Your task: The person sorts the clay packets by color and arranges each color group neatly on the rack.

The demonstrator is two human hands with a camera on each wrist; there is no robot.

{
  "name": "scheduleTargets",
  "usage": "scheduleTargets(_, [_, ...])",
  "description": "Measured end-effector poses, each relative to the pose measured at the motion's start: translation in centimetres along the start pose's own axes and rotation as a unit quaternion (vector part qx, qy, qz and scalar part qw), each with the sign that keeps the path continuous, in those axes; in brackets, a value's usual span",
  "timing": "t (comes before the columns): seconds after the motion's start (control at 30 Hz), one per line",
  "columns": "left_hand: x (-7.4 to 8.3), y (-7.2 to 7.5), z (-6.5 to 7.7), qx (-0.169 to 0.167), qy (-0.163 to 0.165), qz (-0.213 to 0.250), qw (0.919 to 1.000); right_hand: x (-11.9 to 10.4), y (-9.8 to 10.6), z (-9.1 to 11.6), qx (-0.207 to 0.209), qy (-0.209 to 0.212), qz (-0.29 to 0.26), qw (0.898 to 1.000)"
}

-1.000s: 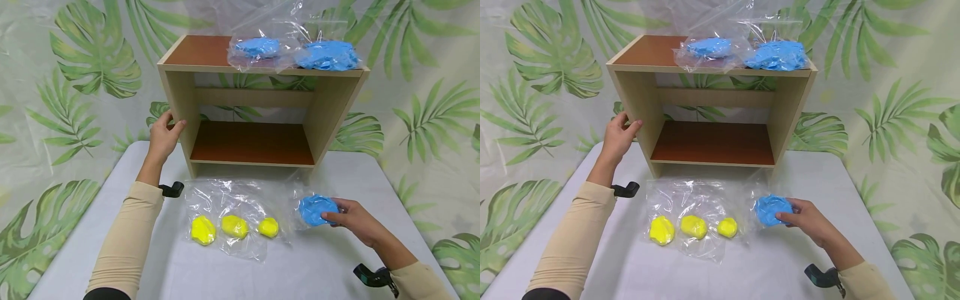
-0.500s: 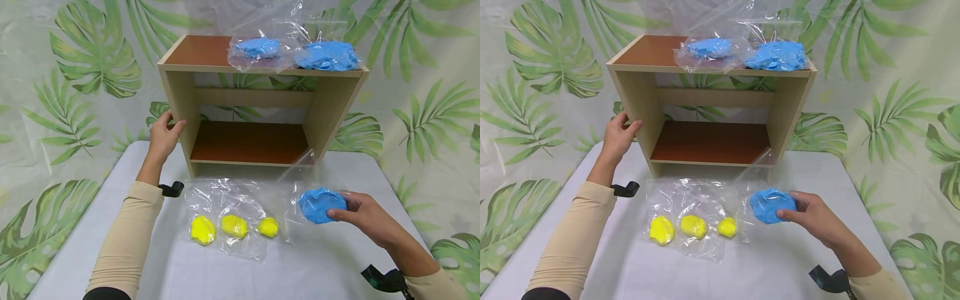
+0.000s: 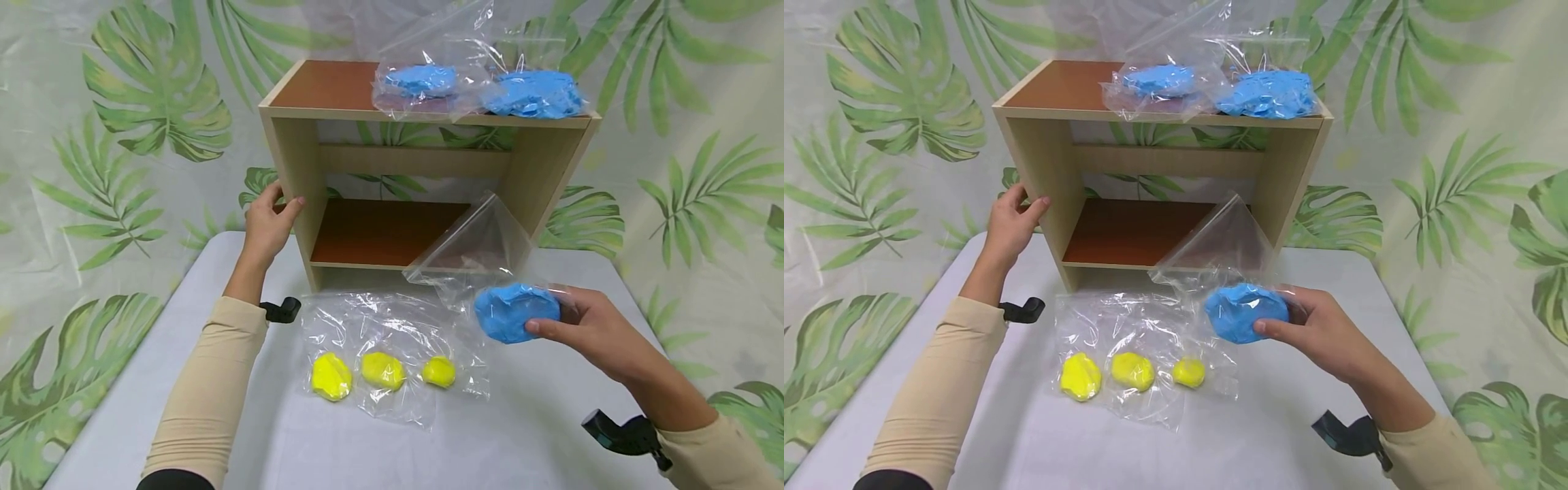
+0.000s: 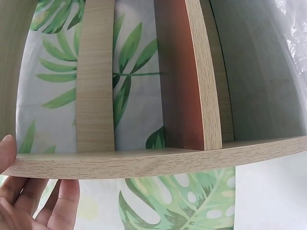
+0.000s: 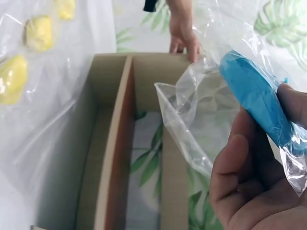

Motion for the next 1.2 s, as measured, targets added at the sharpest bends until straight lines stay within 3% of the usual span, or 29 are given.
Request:
scheduleTargets(0.3, [0.1, 0.0, 0.1, 0.001, -0.002, -0.004, 1.0000, -3.9, -0.4, -2.1, 0.005, 0.040, 0.000, 0.999])
scheduleTargets(0.47, [0.1, -0.1, 0.1, 0.001, 0.002, -0.009, 1.0000, -6.7, -1.3, -3.2, -0.013, 0.087, -0.009, 0.996])
scheduleTargets(0.63, [0.1, -0.1, 0.1, -0.002, 0.000, -0.009, 1.0000, -9.5, -1.9, -4.2, -0.033, 0.107, 0.008, 0.994])
scheduleTargets(0.87, [0.1, 0.0, 0.4, -0.001, -0.002, -0.005, 1.0000, -14.1, -1.9, -5.9, -0.051, 0.199, 0.000, 0.979])
scheduleTargets(1.0, [0.3, -0.1, 0.5, -0.006, -0.009, 0.006, 0.9999, -15.9, -2.1, -6.4, -0.057, 0.217, 0.011, 0.975])
scheduleTargets(1.13, [0.7, 0.2, 0.6, 0.017, -0.031, 0.010, 0.9993, -17.3, -3.1, -7.0, -0.070, 0.213, 0.029, 0.974])
scheduleTargets(1.2, [1.1, 0.4, 0.8, 0.036, -0.046, -0.013, 0.9982, -17.9, -3.5, -7.7, -0.073, 0.217, 0.035, 0.973])
Point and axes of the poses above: each hand's wrist, its own z-axis away from the middle knuckle, its own y-axis out of the back of the hand, x = y × z, the point moved 6 cm from there along -z, towards the middle knuckle, and after that the axes turned 1 degree about z, right-handed, at the moved point
